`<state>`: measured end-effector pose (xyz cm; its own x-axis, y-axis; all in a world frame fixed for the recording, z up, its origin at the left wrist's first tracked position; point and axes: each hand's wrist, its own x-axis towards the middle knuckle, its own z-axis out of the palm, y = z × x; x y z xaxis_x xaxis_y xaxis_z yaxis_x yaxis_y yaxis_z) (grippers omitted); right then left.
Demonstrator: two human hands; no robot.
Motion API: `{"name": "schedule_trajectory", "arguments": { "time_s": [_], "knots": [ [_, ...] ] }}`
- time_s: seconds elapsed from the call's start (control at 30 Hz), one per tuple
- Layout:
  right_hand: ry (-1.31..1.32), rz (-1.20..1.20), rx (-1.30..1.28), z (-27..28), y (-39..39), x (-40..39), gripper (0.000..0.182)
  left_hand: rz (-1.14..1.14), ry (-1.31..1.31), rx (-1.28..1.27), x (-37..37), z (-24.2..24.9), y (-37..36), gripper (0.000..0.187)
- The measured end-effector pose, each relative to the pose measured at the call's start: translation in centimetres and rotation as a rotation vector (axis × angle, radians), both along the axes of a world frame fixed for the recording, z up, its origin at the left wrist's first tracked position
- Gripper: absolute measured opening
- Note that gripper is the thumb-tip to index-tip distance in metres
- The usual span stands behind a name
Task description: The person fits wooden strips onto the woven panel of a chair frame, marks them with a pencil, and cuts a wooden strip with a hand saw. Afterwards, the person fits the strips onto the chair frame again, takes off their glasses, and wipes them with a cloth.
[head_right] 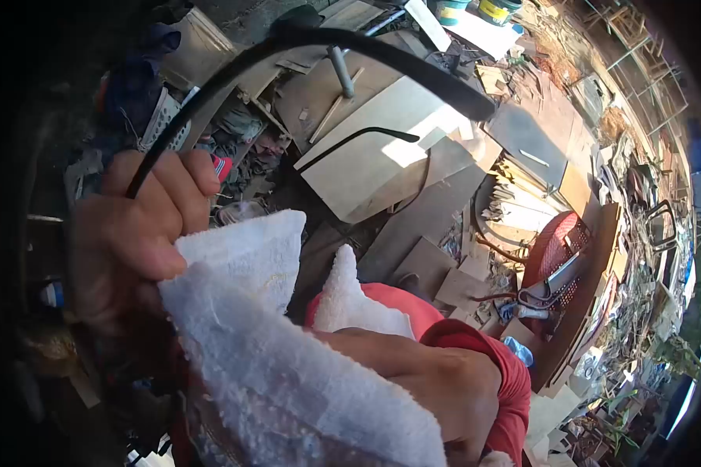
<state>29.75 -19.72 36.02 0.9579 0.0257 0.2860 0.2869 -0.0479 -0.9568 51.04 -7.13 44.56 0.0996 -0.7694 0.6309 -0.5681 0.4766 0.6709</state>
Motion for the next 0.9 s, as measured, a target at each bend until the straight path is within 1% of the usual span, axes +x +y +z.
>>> {"name": "schedule_trajectory", "arguments": {
  "time_s": [0.13,0.2,0.23,0.27,0.33,0.37,0.4,0.43,0.47,0.5,0.57,0.6,0.63,0.67,0.7,0.73,0.77,0.83,0.87,0.9],
  "knots": [
    [-0.063,0.045,0.003,1.8,0.7,0.0,0.061,-0.14,-0.013,0.083,1.4,1.3,0.0,0.028],
    [-0.043,-0.003,0.062,2.5,0.1,0.2,0.062,-0.057,0.069,-0.068,1.2,-0.6,0.0,0.026],
    [-0.023,-0.04,0.122,3.1,-0.4,0.4,0.062,-0.013,0.106,-0.144,1.0,-1.5,-0.2,0.025],
    [0.021,-0.096,0.227,3.6,-0.8,0.6,0.062,0.051,0.084,-0.179,1.4,-1.6,-0.1,0.024],
    [0.102,-0.196,0.476,4.0,-0.7,1.4,0.063,0.107,0.103,-0.203,1.7,-2.1,0.0,0.023],
    [0.155,-0.184,0.576,3.3,-0.4,1.8,0.064,0.136,0.113,-0.215,1.8,-2.4,0.2,0.023],
    [0.202,-0.168,0.651,2.4,0.1,2.1,0.064,0.149,0.123,-0.167,1.8,-2.5,0.4,0.021],
    [0.255,-0.047,0.639,0.4,0.0,1.9,0.062,0.161,0.081,-0.137,2.1,-2.6,0.5,0.019],
    [0.256,0.012,0.542,-0.2,-0.2,2.1,0.059,0.172,0.037,-0.109,2.4,-2.7,0.6,0.017],
    [0.25,0.07,0.444,-0.9,-0.4,2.3,0.056,0.184,-0.059,-0.102,2.9,-2.9,0.5,0.015],
    [0.132,0.054,0.092,-0.4,-0.9,3.2,0.046,0.209,0.012,-0.041,3.4,-3.8,1.1,0.013],
    [0.085,-0.061,-0.399,0.4,-1.3,3.8,0.033,0.237,0.039,-0.03,3.7,-4.1,1.3,0.013],
    [0.121,-0.354,-1.065,2.3,-0.4,4.4,0.027,0.267,0.065,-0.025,4.1,-4.2,1.6,0.013],
    [0.1,-0.406,-1.128,2.2,-1.2,4.5,0.028,0.323,0.122,0.077,4.3,-4.4,2.6,0.02],
    [0.076,-0.465,-1.195,2.2,-2.2,4.4,0.03,0.341,0.093,0.119,4.8,-4.9,3.5,0.018],
    [0.087,-0.414,-1.129,3.2,-3.0,4.5,0.027,0.366,0.057,0.13,5.7,-5.5,3.8,0.017],
    [0.019,-0.469,-0.974,5.1,-2.7,4.9,0.027,0.401,0.02,0.113,6.8,-6.1,3.9,0.018],
    [-0.042,-0.584,-0.706,8.6,-3.1,4.7,0.028,0.446,-0.029,0.182,8.4,-8.3,4.4,0.022],
    [0.038,-0.639,-0.571,12.1,-2.8,4.5,0.027,0.449,-0.053,0.196,9.2,-9.9,4.5,0.021],
    [-0.051,-0.679,-0.579,13.5,-4.0,4.4,0.026,0.457,-0.078,0.219,10.1,-11.9,4.5,0.021]
  ]
}}
